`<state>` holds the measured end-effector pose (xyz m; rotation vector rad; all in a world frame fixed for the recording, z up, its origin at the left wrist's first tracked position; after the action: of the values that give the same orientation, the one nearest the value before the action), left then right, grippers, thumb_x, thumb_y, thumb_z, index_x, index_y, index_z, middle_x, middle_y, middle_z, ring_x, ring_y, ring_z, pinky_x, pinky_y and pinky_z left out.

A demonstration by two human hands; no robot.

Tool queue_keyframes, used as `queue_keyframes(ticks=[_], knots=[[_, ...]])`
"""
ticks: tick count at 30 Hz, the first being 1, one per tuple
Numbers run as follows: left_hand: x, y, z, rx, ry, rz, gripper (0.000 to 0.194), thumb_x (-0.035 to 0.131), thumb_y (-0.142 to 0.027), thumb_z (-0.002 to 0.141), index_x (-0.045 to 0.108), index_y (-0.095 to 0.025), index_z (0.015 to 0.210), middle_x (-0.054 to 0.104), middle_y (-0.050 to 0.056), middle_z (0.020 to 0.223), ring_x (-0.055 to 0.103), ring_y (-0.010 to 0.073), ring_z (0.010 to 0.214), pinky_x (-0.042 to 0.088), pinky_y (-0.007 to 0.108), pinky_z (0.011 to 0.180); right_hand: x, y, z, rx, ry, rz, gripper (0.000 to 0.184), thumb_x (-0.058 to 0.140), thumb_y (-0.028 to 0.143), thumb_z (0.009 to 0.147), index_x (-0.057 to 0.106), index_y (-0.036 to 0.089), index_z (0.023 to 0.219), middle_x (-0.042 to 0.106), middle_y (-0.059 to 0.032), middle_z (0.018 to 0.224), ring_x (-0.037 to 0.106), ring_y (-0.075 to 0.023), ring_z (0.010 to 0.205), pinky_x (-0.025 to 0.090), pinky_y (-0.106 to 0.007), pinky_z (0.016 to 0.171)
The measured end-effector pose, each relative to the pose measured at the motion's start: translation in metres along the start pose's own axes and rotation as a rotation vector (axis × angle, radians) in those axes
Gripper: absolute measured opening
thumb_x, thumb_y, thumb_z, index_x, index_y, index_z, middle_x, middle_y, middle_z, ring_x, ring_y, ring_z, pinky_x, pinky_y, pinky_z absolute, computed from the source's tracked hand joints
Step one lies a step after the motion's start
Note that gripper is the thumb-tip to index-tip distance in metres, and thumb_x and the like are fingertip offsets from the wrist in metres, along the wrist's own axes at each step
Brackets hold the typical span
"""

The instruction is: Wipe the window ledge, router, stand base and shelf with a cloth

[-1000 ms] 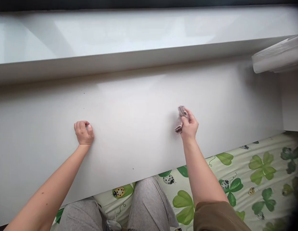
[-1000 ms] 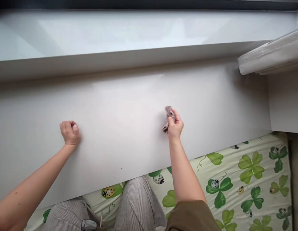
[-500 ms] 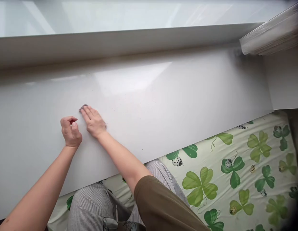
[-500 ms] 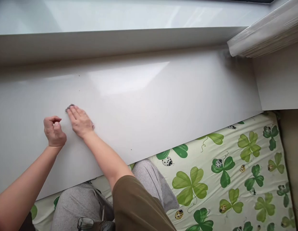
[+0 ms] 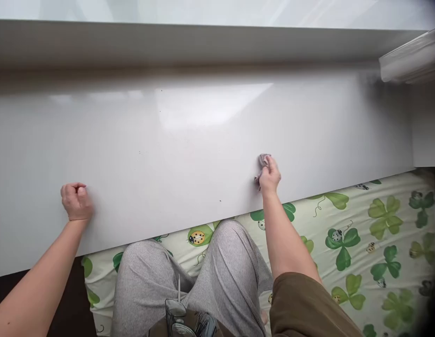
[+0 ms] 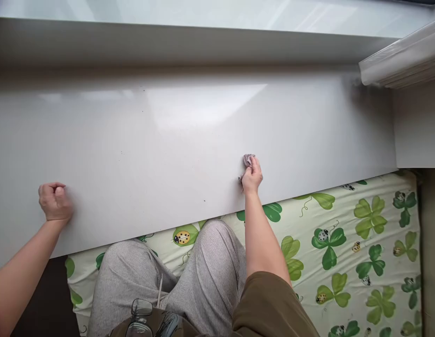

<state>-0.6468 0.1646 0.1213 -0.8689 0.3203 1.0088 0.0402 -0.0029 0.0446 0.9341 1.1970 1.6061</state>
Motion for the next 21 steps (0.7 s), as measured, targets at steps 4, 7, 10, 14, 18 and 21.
queue_keyframes(ticks=[4,7,10,14,18,21], knots=[[0.007,0.007,-0.005,0.019,-0.010,0.017,0.008,0.044,-0.030,0.071,0.037,-0.026,0.072,0.041,0.005,0.073,0.042,0.0255,0.082,0.040,0.046,0.086,0.062,0.005,-0.037,-0.048,0.122,-0.133,0.059,0.038,-0.013,0.074,0.071,0.012,0.117,0.054,-0.0161,0.146,0.043,-0.0135,0.142,0.023,-0.032,0.124],[0.010,0.009,-0.007,0.050,-0.033,0.014,0.008,0.042,-0.033,0.072,0.036,-0.026,0.071,0.040,0.005,0.072,0.042,0.0263,0.082,0.039,0.046,0.085,0.173,0.047,-0.128,-0.253,0.437,-0.226,0.066,0.037,-0.013,0.075,0.060,0.010,0.132,0.052,-0.0104,0.149,0.038,-0.0128,0.146,0.023,-0.033,0.125],[0.012,0.008,-0.006,0.081,-0.036,0.008,0.008,0.041,-0.033,0.071,0.036,-0.027,0.071,0.039,0.005,0.070,0.041,0.0266,0.079,0.039,0.048,0.085,0.287,0.114,-0.256,-0.576,0.806,-0.278,0.063,0.039,-0.008,0.082,0.055,0.014,0.139,0.048,-0.0036,0.153,0.032,-0.0107,0.148,0.022,-0.033,0.126],[0.016,0.004,-0.004,0.108,-0.001,-0.002,0.011,0.042,-0.034,0.070,0.033,-0.028,0.071,0.038,0.004,0.070,0.042,0.0270,0.080,0.038,0.050,0.090,0.342,0.166,-0.334,-0.570,0.976,-0.230,0.051,0.043,-0.001,0.087,0.060,0.015,0.132,0.055,0.0032,0.147,0.044,-0.0059,0.140,0.030,-0.022,0.120],[0.014,0.001,-0.003,0.120,-0.012,-0.031,0.012,0.042,-0.034,0.072,0.032,-0.028,0.071,0.038,0.004,0.072,0.043,0.0279,0.084,0.038,0.050,0.093,0.254,0.139,-0.266,-0.280,0.810,0.101,0.053,0.036,-0.003,0.082,0.064,0.014,0.124,0.063,0.0002,0.138,0.054,-0.0064,0.131,0.040,-0.023,0.116],[0.016,-0.001,-0.003,0.138,-0.001,-0.038,0.012,0.040,-0.036,0.072,0.031,-0.028,0.070,0.037,0.004,0.070,0.045,0.0289,0.085,0.038,0.051,0.094,0.133,0.072,-0.183,-0.117,0.640,0.159,0.048,0.045,0.004,0.081,0.066,0.018,0.121,0.071,-0.0039,0.125,0.067,-0.0154,0.115,0.056,-0.034,0.100]])
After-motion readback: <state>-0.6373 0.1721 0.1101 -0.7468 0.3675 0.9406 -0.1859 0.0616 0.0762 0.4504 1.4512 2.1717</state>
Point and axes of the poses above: each hand's wrist, its own z-axis towards the middle knuckle, its own x-axis out of the palm, y = z × x, the point moved 10 cm from there along z, towards the middle knuckle
